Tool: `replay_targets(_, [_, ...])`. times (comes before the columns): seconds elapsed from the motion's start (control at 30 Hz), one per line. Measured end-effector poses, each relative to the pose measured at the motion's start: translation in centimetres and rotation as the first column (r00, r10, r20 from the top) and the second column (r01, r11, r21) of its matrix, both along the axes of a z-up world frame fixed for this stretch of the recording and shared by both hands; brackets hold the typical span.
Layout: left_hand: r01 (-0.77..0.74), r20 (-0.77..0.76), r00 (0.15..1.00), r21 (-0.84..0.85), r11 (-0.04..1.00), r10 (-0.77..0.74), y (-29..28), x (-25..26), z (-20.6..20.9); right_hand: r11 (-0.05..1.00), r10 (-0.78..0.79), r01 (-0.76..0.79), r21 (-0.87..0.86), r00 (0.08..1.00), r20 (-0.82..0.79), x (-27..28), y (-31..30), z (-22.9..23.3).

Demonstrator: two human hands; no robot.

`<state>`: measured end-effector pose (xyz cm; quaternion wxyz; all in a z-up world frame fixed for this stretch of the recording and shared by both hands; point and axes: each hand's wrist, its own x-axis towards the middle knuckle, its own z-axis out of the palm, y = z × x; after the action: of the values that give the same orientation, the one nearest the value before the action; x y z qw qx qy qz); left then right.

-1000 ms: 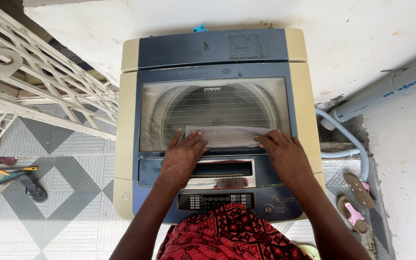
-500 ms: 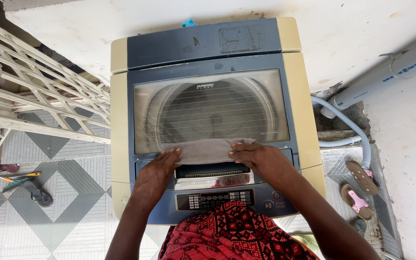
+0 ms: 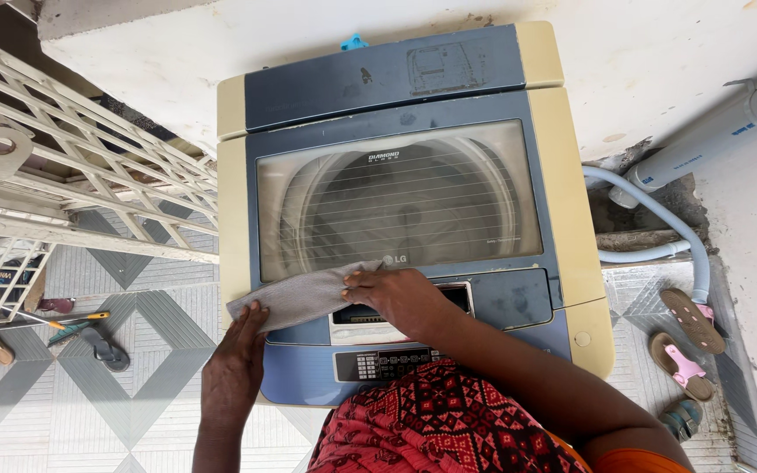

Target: The person wipes down the glass lid and top surfaces of a washing machine using a cloth.

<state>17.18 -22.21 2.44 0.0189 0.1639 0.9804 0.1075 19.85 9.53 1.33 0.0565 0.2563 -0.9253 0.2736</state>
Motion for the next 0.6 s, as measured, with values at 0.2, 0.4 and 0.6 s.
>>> replay_targets(0.2, [0.267, -0.12, 0.959, 0.076, 0.961, -0.257, 6.8, 0.5, -0.1, 0.976, -0.206, 0.185, 0.116, 0.957, 0.205, 3.5, 6.9, 2.2])
replay_targets(0.4, [0.566, 0.036, 0.824, -0.044, 0.823, -0.565, 15.5, -0.1, -0.2, 0.892, -0.452, 0.439, 0.108, 0.878, 0.157, 8.8, 14.4, 3.5])
replay_targets(0.6, [0.742, 0.18, 0.663, -0.025, 0.67, -0.727, 21.3, 0.4, -0.5, 0.698, -0.714, 0.656, 0.288, 0.604, 0.355, 12.3, 17.4, 3.8])
